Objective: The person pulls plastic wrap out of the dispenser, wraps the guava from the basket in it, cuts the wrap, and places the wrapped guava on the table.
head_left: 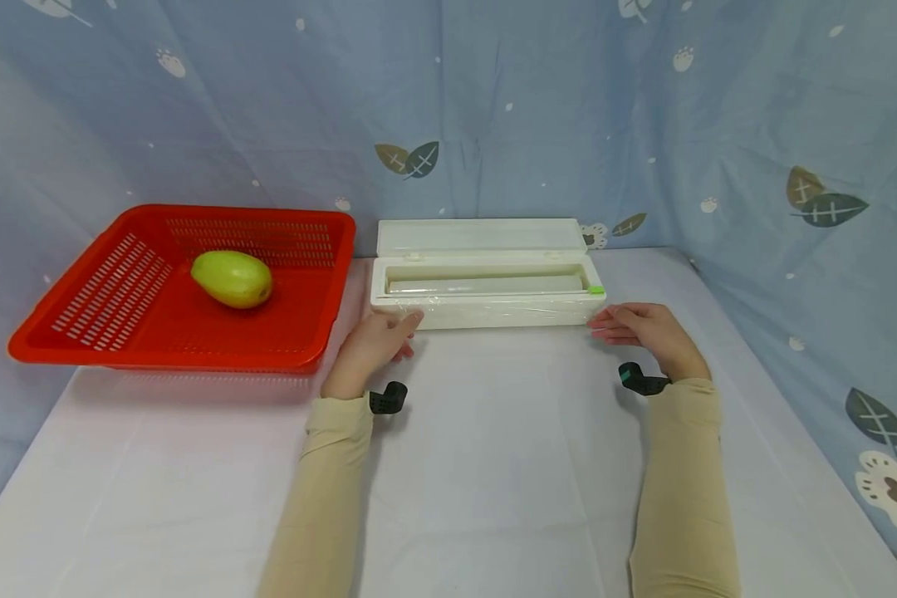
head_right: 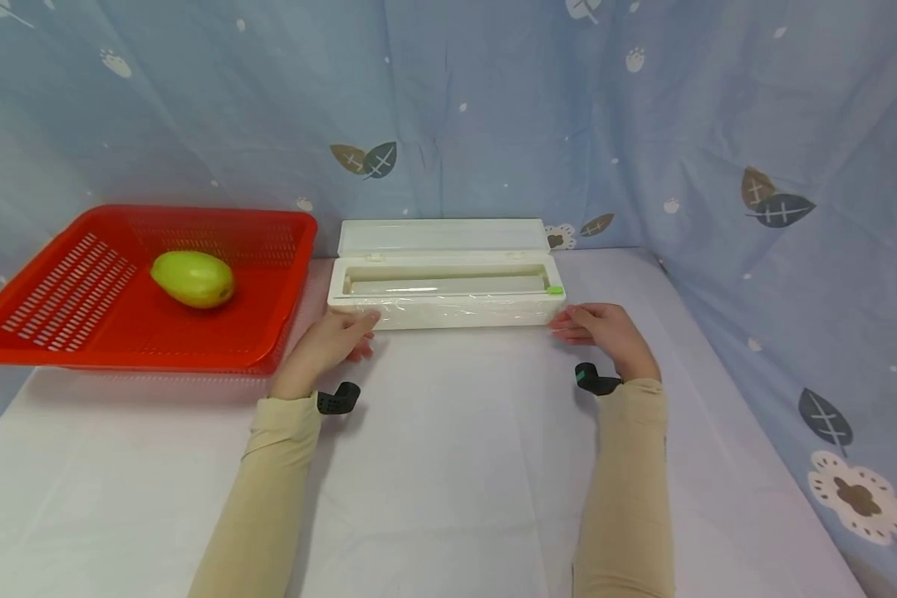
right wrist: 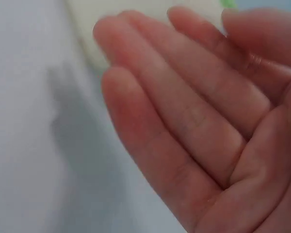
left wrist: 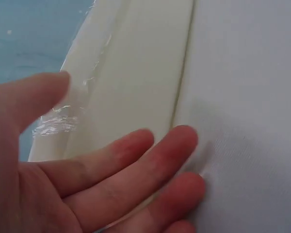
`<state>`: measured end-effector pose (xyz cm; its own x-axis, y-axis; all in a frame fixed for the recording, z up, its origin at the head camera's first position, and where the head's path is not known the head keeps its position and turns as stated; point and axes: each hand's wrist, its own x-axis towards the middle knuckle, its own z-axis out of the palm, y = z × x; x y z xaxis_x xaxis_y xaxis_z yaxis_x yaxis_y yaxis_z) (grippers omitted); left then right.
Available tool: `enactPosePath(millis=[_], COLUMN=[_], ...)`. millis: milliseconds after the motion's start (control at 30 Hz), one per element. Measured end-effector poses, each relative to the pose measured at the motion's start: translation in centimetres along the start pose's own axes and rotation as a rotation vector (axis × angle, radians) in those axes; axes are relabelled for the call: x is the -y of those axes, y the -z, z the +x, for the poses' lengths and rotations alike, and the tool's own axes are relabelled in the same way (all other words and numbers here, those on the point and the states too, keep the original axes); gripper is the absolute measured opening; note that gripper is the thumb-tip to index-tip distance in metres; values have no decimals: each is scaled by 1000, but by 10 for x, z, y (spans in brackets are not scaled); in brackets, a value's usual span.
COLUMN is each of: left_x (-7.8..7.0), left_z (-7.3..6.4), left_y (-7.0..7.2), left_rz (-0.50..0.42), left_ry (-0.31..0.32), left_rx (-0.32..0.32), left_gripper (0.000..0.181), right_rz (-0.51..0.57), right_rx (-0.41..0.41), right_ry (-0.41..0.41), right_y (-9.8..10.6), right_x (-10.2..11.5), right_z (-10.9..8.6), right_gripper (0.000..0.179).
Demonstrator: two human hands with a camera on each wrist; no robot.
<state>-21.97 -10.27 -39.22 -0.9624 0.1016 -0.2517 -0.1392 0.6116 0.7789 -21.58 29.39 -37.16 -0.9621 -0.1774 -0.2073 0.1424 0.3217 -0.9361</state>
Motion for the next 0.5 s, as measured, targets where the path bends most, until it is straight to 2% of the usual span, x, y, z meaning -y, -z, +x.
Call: enactPosePath(millis=[100, 200, 300, 500], left_x=[3, 5, 7, 13], left_z=[5, 9, 11, 16], left_y=[-1, -3, -4, -10], left_rz=[-74, -143, -196, -322], left_ry=[-40, -80, -94, -117], left_rx=[10, 16, 30, 61], left_gripper=[62, 62, 61, 54], right_rz=[-7, -18, -17, 44], right_rx=[-3, 14, 42, 150], right_ry=[-56, -76, -58, 13], right_y=[1, 0, -3, -16], right_x=[-14, -24, -28, -18], right_z=[9, 17, 22, 20], right_gripper=[43, 49, 52, 57])
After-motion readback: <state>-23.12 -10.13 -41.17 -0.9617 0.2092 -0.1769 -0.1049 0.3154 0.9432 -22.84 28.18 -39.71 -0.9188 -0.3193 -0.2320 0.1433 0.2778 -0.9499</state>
